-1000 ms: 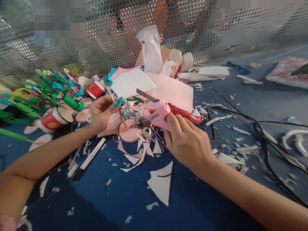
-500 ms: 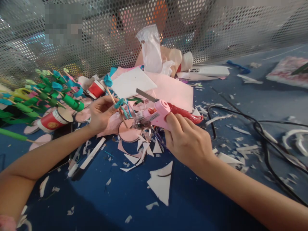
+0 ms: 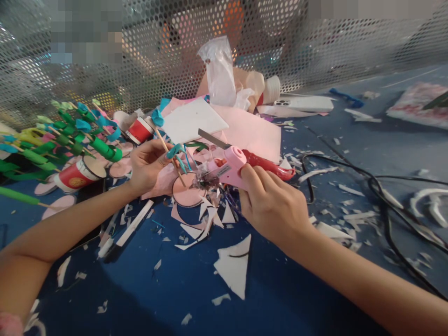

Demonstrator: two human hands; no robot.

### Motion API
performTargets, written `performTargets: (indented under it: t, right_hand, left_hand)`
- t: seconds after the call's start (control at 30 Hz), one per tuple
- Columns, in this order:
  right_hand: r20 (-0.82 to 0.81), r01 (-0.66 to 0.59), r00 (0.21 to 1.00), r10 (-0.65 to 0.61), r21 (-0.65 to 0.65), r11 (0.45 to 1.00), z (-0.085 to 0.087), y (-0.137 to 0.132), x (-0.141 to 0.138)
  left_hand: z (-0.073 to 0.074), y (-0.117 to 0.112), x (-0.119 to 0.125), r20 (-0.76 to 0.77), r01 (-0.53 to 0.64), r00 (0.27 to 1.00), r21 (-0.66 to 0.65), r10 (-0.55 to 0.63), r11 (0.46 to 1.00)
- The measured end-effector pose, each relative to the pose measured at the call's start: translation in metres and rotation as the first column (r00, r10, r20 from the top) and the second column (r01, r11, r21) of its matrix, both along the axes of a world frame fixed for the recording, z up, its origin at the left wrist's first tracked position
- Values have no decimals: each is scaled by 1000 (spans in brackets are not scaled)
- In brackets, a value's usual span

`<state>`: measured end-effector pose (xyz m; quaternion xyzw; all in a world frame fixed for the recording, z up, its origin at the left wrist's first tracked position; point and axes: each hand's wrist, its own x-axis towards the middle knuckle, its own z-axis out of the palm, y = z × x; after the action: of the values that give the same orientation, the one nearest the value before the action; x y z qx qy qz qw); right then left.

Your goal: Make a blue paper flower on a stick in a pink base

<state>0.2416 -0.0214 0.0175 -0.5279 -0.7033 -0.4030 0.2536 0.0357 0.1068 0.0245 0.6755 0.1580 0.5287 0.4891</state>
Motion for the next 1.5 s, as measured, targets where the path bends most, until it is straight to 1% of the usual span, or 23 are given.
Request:
performTargets:
  t: [0.1, 0.33, 0.47, 0.57, 0.7, 0.93, 1.03, 1.2, 1.4, 1.5]
  right_hand:
    - [8, -10, 1000, 10, 25, 1000, 1, 0, 0]
    - [28, -5, 1000, 5, 6, 1000, 2, 0, -1]
    - [27, -8, 1000, 8, 19, 1000, 0, 1, -1]
    - [28, -11, 1000, 11, 25, 1000, 0, 1, -1]
    - [33, -6, 999, 5, 23, 1000, 2, -1, 0]
    - [22, 5, 1000, -6, 33, 999, -1, 1, -2]
    - [-5, 49, 999, -49, 42, 998, -1, 1, -3]
    - [-88, 130, 988, -127, 32, 991, 0, 2, 2]
    - [-167, 184, 967, -191, -54, 981, -6, 7, 7]
    - [-188, 193, 961, -204, -72, 979, -8, 8, 9]
  left_hand:
    - [-1, 0, 0, -3, -4, 1000, 2, 4, 1000]
    - [1, -1, 0, -12, 16, 1000, -4, -16, 1000]
    - [4, -4, 0, -48, 12, 999, -26, -14, 1000]
    - [4, -5, 1, -33, 24, 999, -27, -25, 999]
    - [2, -5, 0, -22, 45, 999, 7, -45, 999]
    - [1, -4, -1, -99, 36, 995, 46, -31, 998]
    - [-1, -3, -2, -117, 20, 993, 83, -10, 996]
    - [-1, -3, -2, -120, 29, 993, 101, -16, 995]
    - [-2, -3, -5, -159, -13, 986, 206, 47, 978]
    - [-2, -3, -5, -154, -20, 986, 269, 63, 963]
